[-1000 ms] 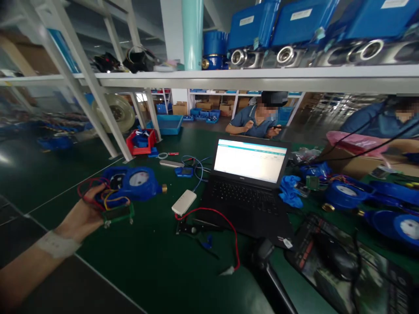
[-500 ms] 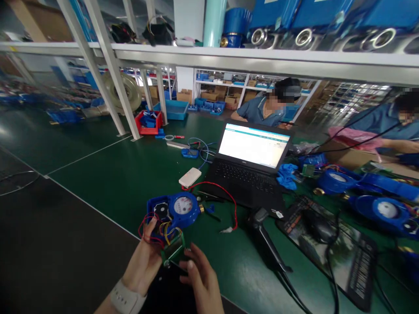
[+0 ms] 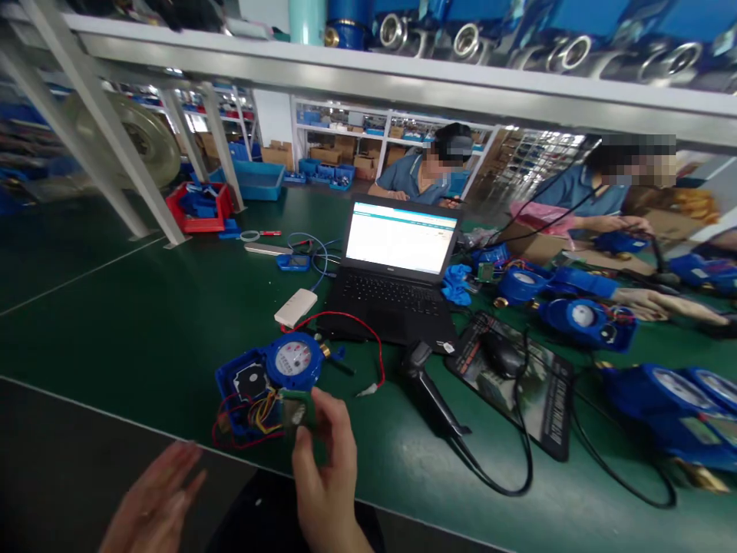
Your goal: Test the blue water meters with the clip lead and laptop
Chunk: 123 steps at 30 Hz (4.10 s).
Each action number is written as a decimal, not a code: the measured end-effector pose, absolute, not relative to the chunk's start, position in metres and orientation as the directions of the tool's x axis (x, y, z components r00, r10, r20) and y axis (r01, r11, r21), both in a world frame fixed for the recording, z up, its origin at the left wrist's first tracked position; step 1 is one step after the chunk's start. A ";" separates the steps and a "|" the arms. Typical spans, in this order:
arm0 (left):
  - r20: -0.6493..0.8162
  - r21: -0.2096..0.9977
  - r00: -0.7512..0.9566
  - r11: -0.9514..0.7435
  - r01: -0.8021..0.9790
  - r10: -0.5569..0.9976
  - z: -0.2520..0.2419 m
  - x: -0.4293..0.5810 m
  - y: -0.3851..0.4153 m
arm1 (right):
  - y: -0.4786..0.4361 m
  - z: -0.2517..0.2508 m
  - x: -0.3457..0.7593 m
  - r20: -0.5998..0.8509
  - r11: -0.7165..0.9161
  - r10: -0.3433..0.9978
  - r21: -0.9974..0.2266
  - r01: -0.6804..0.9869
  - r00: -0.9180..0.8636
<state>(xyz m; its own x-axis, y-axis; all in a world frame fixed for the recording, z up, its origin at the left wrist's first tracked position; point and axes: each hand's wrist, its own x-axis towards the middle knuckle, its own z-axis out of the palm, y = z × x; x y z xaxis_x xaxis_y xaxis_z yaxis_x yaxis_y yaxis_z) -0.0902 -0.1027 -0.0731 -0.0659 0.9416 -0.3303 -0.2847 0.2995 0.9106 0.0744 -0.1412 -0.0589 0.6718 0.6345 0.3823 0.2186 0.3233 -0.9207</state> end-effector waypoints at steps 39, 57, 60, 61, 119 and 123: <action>-0.037 0.965 0.313 0.115 -0.234 0.949 -0.016 -0.034 -0.036 | -0.119 -0.027 0.137 0.299 0.444 0.603 -0.896 0.001 0.739; 0.038 0.988 0.189 -0.009 -0.153 0.981 -0.005 -0.024 -0.038 | -0.088 -0.025 0.095 0.581 0.372 0.628 -0.808 0.456 0.518; 0.034 0.988 0.189 -0.004 -0.155 0.981 -0.007 -0.024 -0.039 | -0.087 -0.026 0.095 0.600 0.373 0.629 -0.791 0.486 0.494; 0.027 0.988 0.189 0.003 -0.154 0.982 -0.007 -0.024 -0.040 | -0.087 -0.027 0.095 0.603 0.369 0.630 -0.787 0.494 0.489; 0.220 0.954 0.192 -0.252 0.161 0.956 -0.022 -0.028 -0.037 | -0.080 -0.018 0.101 0.618 0.338 0.687 -0.738 0.584 0.383; 0.200 0.965 0.172 -0.224 0.134 0.965 -0.025 -0.029 -0.037 | -0.080 -0.018 0.101 0.624 0.337 0.683 -0.731 0.593 0.380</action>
